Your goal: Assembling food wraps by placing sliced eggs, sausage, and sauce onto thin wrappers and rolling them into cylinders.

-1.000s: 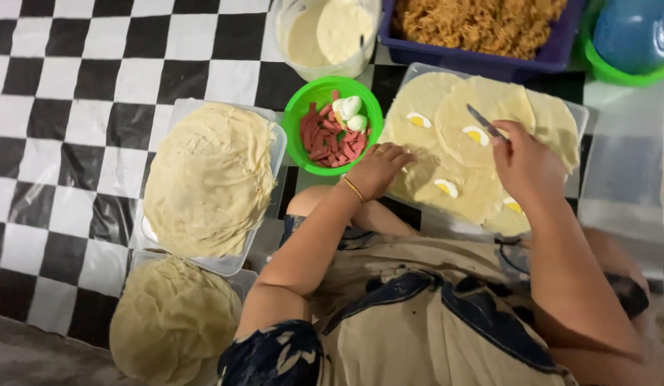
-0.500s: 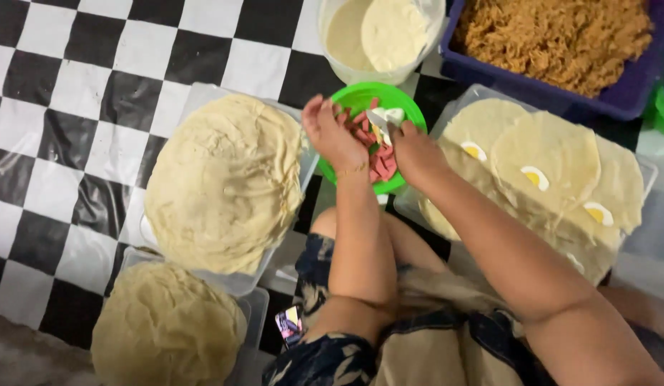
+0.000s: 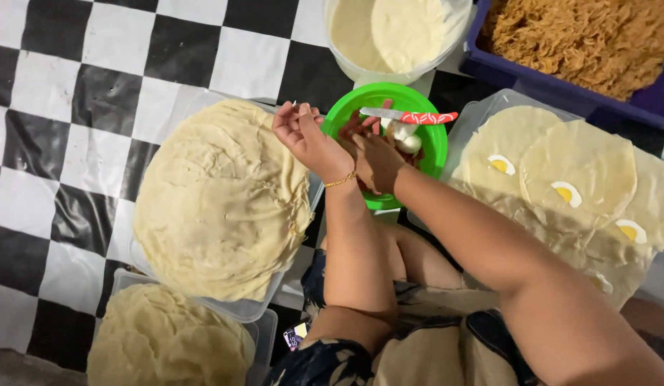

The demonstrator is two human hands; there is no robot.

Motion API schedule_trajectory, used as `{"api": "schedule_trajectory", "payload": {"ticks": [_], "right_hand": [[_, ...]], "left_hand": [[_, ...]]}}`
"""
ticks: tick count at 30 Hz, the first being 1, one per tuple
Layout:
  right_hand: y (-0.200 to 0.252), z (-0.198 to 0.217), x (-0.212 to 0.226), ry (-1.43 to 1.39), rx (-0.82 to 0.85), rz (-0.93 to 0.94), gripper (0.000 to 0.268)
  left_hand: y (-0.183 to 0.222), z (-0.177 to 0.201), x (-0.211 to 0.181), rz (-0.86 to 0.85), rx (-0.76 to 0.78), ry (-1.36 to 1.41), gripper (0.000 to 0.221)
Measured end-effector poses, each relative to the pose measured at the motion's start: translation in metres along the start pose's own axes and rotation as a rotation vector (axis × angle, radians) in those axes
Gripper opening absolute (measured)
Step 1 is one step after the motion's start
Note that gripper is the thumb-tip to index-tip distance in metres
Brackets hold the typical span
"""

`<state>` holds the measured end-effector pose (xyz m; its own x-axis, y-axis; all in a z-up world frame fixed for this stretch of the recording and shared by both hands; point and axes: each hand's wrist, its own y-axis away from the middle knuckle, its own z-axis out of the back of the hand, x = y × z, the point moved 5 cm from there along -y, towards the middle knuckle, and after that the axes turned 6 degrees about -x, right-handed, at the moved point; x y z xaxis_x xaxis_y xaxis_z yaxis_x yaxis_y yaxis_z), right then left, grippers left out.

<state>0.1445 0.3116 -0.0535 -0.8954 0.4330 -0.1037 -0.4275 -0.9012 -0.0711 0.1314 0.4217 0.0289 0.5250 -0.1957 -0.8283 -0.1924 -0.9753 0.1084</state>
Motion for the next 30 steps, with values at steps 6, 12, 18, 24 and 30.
{"api": "schedule_trajectory", "payload": {"ticks": [6, 12, 18, 24, 30], "right_hand": [[-0.017, -0.027, 0.008, 0.132, 0.106, 0.063, 0.028], [-0.02, -0.112, 0.01, -0.347, 0.084, -0.183, 0.04], [-0.005, -0.039, -0.007, -0.213, 0.345, -0.137, 0.055], [0.109, 0.064, -0.098, -0.835, -0.05, -0.557, 0.029], [0.215, 0.111, -0.146, -0.574, 0.069, -0.828, 0.039]], "left_hand": [[0.005, -0.001, -0.016, -0.025, 0.016, 0.014, 0.022], [0.005, -0.005, -0.015, -0.023, 0.041, -0.016, 0.022], [0.004, -0.004, -0.008, -0.002, 0.1, -0.074, 0.02], [0.018, -0.007, 0.036, 0.023, 0.351, -0.225, 0.019], [0.137, -0.046, 0.042, -0.151, 1.212, -0.566, 0.032]]}}
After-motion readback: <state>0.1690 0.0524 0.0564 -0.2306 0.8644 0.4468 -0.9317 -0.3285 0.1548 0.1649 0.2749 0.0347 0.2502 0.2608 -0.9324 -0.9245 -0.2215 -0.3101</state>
